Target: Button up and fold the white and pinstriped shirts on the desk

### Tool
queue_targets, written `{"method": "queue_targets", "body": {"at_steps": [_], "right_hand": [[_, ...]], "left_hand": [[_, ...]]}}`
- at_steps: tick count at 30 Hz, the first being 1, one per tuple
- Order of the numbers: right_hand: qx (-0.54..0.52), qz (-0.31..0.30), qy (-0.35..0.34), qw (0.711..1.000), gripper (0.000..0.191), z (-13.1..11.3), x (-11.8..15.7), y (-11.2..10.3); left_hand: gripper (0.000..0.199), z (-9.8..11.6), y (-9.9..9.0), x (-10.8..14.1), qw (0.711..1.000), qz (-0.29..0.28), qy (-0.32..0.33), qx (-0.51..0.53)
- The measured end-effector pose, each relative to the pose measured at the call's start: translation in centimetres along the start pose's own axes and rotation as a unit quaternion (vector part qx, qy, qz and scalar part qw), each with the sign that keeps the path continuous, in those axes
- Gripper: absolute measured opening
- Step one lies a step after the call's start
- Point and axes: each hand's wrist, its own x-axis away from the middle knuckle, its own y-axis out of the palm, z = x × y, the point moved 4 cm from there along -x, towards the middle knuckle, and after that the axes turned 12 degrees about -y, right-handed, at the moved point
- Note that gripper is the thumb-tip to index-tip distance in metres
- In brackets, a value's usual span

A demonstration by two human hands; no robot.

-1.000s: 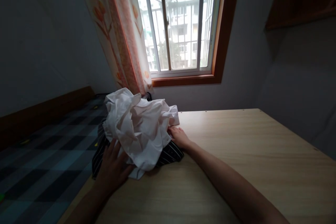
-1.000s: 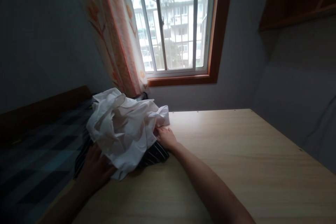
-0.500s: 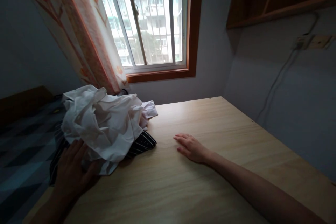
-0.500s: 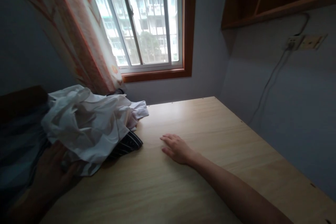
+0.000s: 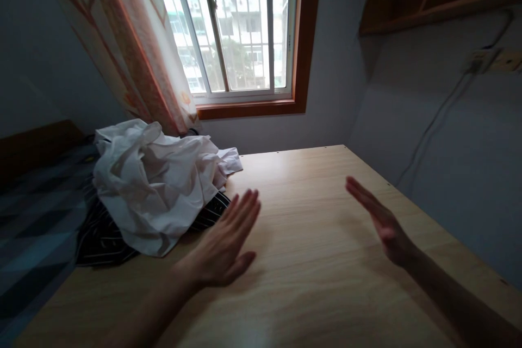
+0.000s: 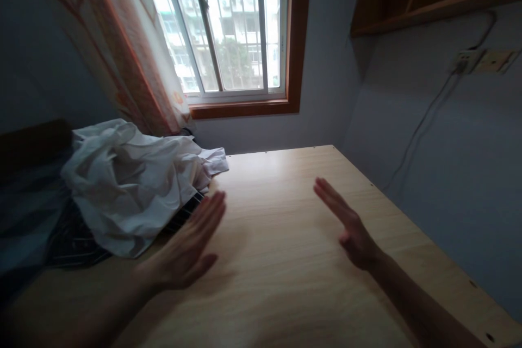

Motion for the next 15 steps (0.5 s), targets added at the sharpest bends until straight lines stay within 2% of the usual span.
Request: {"method": "queue_targets", "body": {"at_steps": [3,6,9,15], "right_hand": [[-0.026,-0.189,-0.068,0.979,0.092,-1.4,0.9,3.6],[-0.022,-0.298,-0.087,0.95,0.092,-0.9,2.0,6.6],[-0.022,-0.336,-0.075,0.939,0.092,-0.1,2.5,7.8],[-0.003,-0.348,-0.074,0.935,0.092,-0.1,2.7,7.8]], "left_hand": [[0.08,1.5,2.5,-1.6,0.997,-0.066,0.041,0.0],[0.084,1.2,4.1,-2.5,0.991,-0.123,0.052,0.004],[0.087,0.6,5.0,-2.5,0.988,-0.147,0.049,0.009],[0.089,0.4,5.3,-2.4,0.988,-0.144,0.046,0.017]]}}
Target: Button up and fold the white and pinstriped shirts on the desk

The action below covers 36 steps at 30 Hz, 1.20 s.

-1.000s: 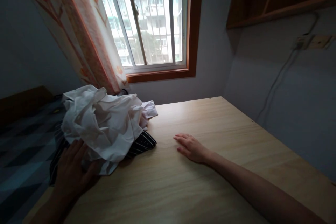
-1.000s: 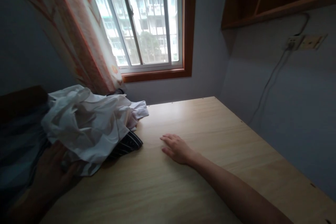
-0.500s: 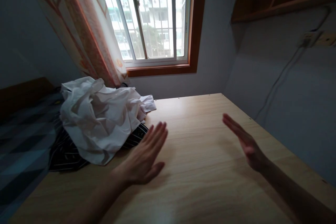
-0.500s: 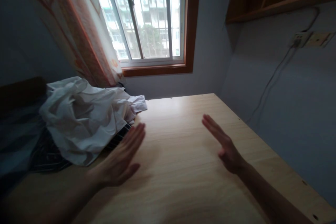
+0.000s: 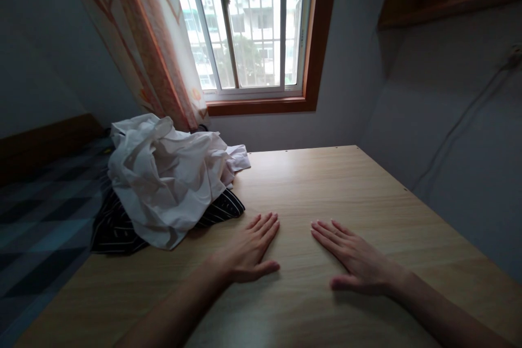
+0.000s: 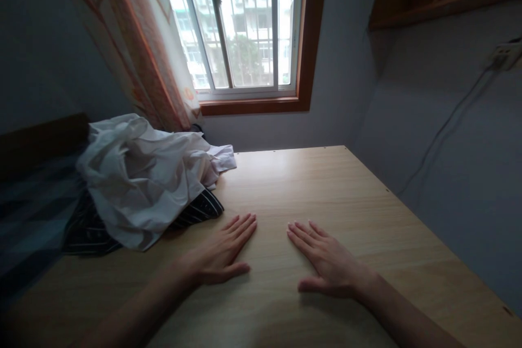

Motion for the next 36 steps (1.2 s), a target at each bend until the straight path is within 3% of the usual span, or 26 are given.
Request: {"method": "queue_targets", "body": {"at_steps": [10,36], "right_hand": [[0.045,-0.035,-0.002,0.998,0.095,0.53,0.08,0.69],[0.078,0.009,0.004,0.997,0.081,0.23,0.09,0.92]], "left_hand": [[0.086,0.14,-0.09,0.05,1.0,-0.004,-0.001,0.008],[0.087,0.01,0.2,-0.07,1.0,0.003,0.004,0.022]]}}
